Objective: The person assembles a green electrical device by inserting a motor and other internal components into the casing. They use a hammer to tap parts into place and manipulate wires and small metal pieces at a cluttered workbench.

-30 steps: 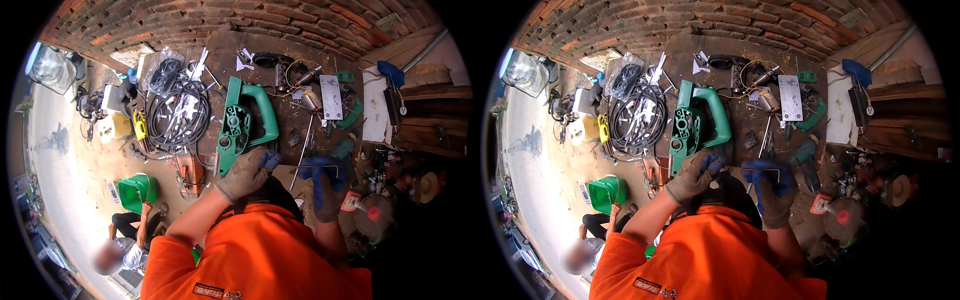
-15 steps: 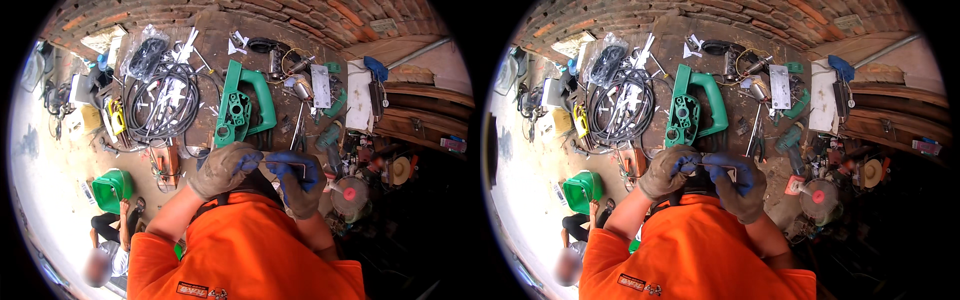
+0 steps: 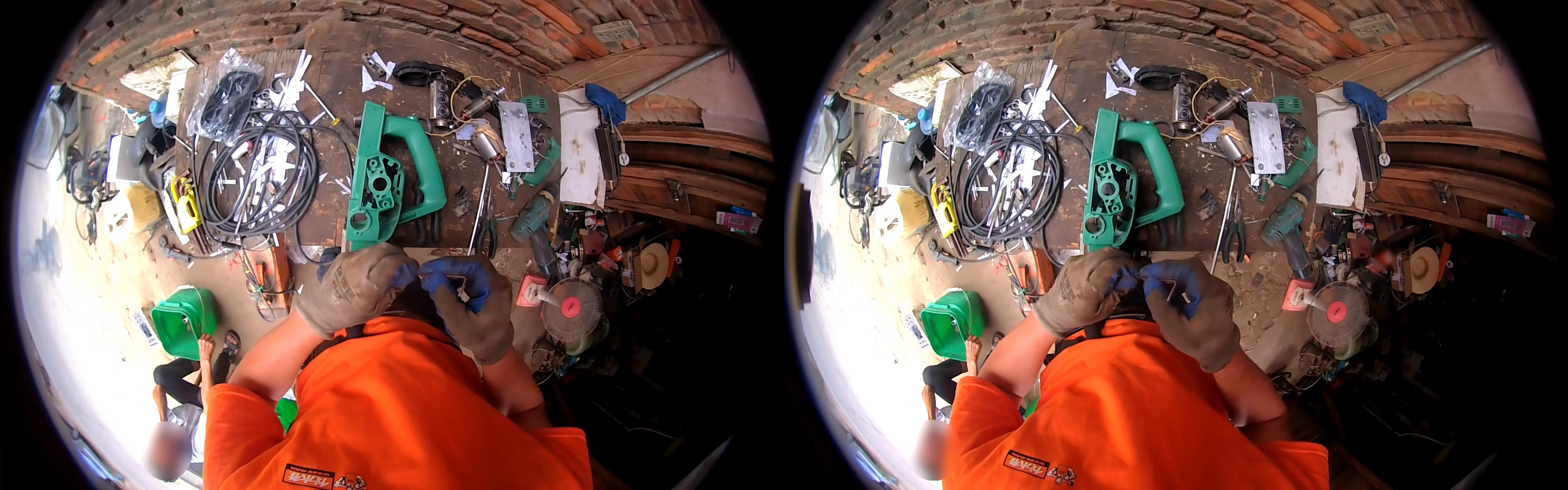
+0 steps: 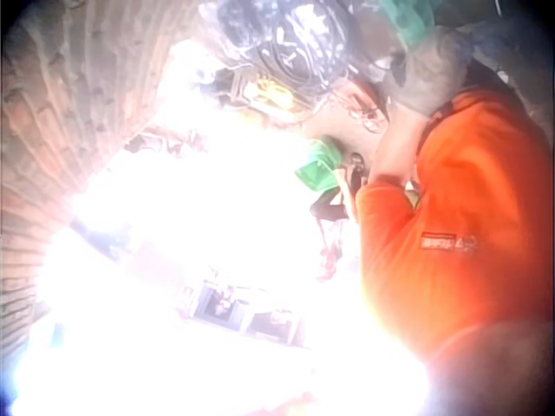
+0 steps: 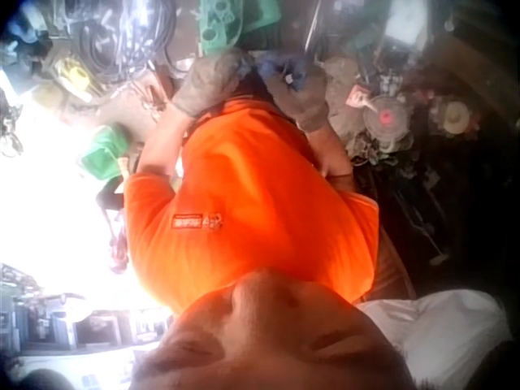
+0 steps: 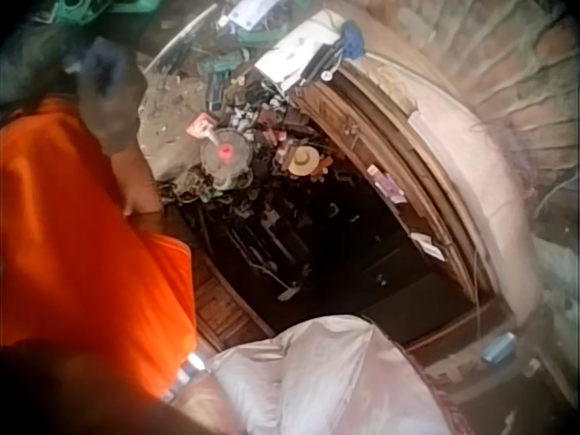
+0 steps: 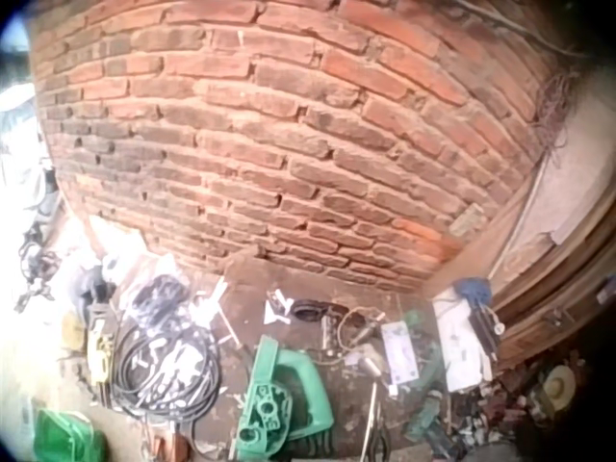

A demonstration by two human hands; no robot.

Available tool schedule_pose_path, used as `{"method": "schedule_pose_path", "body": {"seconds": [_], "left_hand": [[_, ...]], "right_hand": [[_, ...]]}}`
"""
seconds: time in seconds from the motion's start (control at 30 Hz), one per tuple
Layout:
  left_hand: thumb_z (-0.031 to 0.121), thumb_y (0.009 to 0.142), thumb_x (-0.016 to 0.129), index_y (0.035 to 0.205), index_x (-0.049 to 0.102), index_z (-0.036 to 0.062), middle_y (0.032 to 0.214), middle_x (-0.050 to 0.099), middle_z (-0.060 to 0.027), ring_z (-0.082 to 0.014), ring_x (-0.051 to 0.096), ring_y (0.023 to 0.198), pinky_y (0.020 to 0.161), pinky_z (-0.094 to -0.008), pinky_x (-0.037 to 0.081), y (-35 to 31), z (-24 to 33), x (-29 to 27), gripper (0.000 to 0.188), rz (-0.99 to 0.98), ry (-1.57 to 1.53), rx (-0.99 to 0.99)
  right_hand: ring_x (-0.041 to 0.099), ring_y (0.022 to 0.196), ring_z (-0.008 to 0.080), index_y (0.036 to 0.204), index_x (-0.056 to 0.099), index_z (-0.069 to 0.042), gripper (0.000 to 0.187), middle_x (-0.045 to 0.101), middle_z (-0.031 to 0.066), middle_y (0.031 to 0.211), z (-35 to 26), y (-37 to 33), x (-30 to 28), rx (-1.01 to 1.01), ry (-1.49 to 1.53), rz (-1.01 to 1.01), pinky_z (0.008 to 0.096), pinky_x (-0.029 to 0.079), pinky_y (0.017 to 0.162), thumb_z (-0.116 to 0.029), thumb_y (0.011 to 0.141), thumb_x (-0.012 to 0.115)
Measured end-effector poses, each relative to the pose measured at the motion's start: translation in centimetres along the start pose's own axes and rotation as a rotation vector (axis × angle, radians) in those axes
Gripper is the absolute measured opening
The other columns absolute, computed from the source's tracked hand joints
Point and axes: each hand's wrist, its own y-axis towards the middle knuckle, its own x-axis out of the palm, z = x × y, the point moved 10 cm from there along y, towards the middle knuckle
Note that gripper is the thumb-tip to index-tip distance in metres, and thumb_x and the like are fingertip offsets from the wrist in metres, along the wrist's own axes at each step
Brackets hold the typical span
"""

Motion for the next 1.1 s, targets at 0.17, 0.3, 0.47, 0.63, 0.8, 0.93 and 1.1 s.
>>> {"method": "schedule_pose_path", "body": {"seconds": [0.17,0.3,0.47,0.63,0.8,0.93,1.1], "left_hand": [[0.008,0.081,0.076,0.117,0.065,0.005,0.108,0.066,-0.0144,-0.036,0.069,0.096,0.08,-0.0439,0.057,0.4,-0.9,-0.5,0.038,0.025,-0.01,-0.097],[0.011,0.078,0.079,0.114,0.071,0.0089,0.12,0.065,-0.0142,-0.0398,0.062,0.115,0.096,-0.0495,0.051,1.0,-2.1,-2.3,0.036,0.137,0.205,-0.138],[0.025,0.079,0.084,0.116,0.073,0.0182,0.149,0.051,-0.0153,-0.0452,0.04,0.142,0.117,-0.0568,0.032,2.0,-4.0,-4.5,0.039,0.48,0.354,-0.206],[0.028,0.081,0.085,0.135,0.063,0.0142,0.151,0.048,-0.0168,-0.0437,0.041,0.142,0.117,-0.0564,0.033,1.5,-6.5,-3.4,0.06,0.547,0.163,-0.323],[0.024,0.082,0.083,0.14,0.059,0.0143,0.152,0.046,-0.0191,-0.0427,0.042,0.142,0.117,-0.0531,0.037,1.0,-7.4,-3.0,0.064,0.557,0.046,-0.395],[0.019,0.079,0.083,0.138,0.061,0.0167,0.152,0.046,-0.0198,-0.0423,0.044,0.141,0.115,-0.0517,0.04,0.8,-7.5,-3.1,0.063,0.558,0.041,-0.413],[0.013,0.074,0.084,0.118,0.074,0.0164,0.15,0.047,-0.0207,-0.0429,0.049,0.137,0.11,-0.0501,0.045,0.8,-6.9,-2.9,0.045,0.596,0.026,-0.305]], "right_hand": [[0.069,0.083,0.0088,0.115,0.068,-0.002,0.02,0.076,0.0107,0.097,2.0,1.0,0.1,-0.076,0.208,0.13,0.0263,0.056,0.073,-0.004,0.095,0.071],[0.07,0.083,0.0137,0.113,0.069,-0.002,0.02,0.075,0.0115,0.1,2.9,2.4,1.1,-0.073,0.197,0.122,0.028,0.055,0.074,-0.004,0.093,0.072],[0.07,0.081,0.0237,0.109,0.069,-0.003,0.018,0.074,0.0121,0.099,0.1,5.3,1.4,-0.208,-0.113,0.118,0.034,0.056,0.073,-0.007,0.092,0.074],[0.071,0.088,0.031,0.107,0.069,-0.004,0.018,0.074,0.0134,0.102,-0.4,6.4,2.2,-0.259,-0.191,0.033,0.0392,0.057,0.076,-0.008,0.091,0.074],[0.07,0.092,0.0351,0.107,0.07,-0.005,0.019,0.073,0.0145,0.103,-0.8,6.7,3.1,-0.269,-0.335,-0.024,0.0437,0.057,0.08,-0.011,0.089,0.073],[0.069,0.09,0.0371,0.104,0.07,-0.005,0.02,0.071,0.0159,0.098,-5.0,7.3,5.0,-0.462,-0.646,-0.112,0.0473,0.056,0.079,-0.015,0.088,0.072],[0.069,0.089,0.0378,0.102,0.07,-0.004,0.024,0.069,0.0176,0.092,-4.5,8.3,5.4,-0.429,-0.775,-0.205,0.0489,0.056,0.077,-0.023,0.087,0.072]]}}
